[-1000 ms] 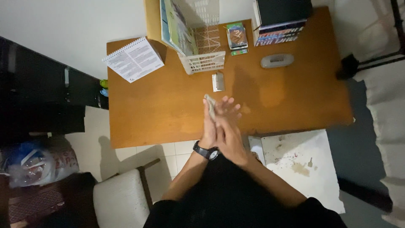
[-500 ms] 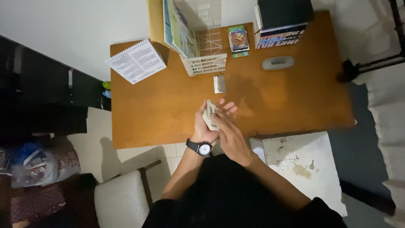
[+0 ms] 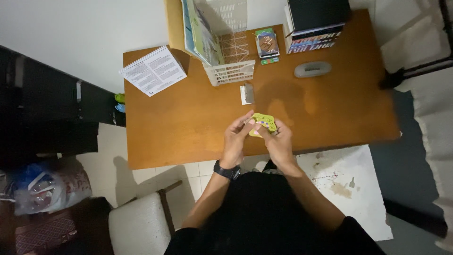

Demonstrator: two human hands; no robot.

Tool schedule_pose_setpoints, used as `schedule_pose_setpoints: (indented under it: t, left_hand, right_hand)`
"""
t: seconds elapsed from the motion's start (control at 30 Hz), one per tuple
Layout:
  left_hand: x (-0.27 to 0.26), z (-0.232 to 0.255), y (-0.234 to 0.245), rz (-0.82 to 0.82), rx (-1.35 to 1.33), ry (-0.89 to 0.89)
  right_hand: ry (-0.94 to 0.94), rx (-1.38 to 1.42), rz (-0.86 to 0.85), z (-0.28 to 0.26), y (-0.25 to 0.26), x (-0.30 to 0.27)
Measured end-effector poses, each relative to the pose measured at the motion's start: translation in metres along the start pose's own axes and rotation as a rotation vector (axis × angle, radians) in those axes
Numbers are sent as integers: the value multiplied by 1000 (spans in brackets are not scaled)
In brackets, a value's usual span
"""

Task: Picking up small decorative tags from a side table, wiping them with a cloth, and organizing them on a main desk.

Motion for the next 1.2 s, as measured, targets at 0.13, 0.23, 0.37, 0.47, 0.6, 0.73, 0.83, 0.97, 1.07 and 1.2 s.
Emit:
schedule_pose_setpoints:
  t: [0.13,0.23,0.37,0.47,0.6,0.73,0.83,0.97,1.07,1.2]
  left_hand:
    - [5,-2,17,28,76,-41]
    - [7,0,26,-49,197,-5]
    - [8,-5,32,39,96,-81]
    - [10,-11,40,176,19,-62]
    - [11,-13,44,130,111,-73]
    - [5,5,40,180,-122,0]
    - [10,-5,57,354,-61,48]
    - [23,-27,87,299,-150,-8]
    - [14,-3,83,406,-154,8]
    - [31,-45,124,389,-155,24]
  right_hand:
    - [-129,85,-110,-9,1,7]
    - [-154,46,-169,1,7,14]
    - [-214,-103,-197,1,17,29]
    - [-43,-166,-62,-8,16,29]
    - [488,-417,-83,-47,-16,-6]
    - [1073,-638,-287,-31,-20,-3]
    - [471,-593,-264,-18,-19,1]
    - [774,-622,-407,-40,-34,-21]
    - [756,-669,-477,-29,-34,-17]
    - [837,-613,-368,0,-44,-23]
Point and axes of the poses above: each hand's wrist, its own x-axis towards the middle knuckle, its own y-axis out of the back of the hand, z = x × y, the point moved 1 cm from there along x, towards the middle knuckle, and after that the axes turned 11 degrees about z, right-handed, at the moved point
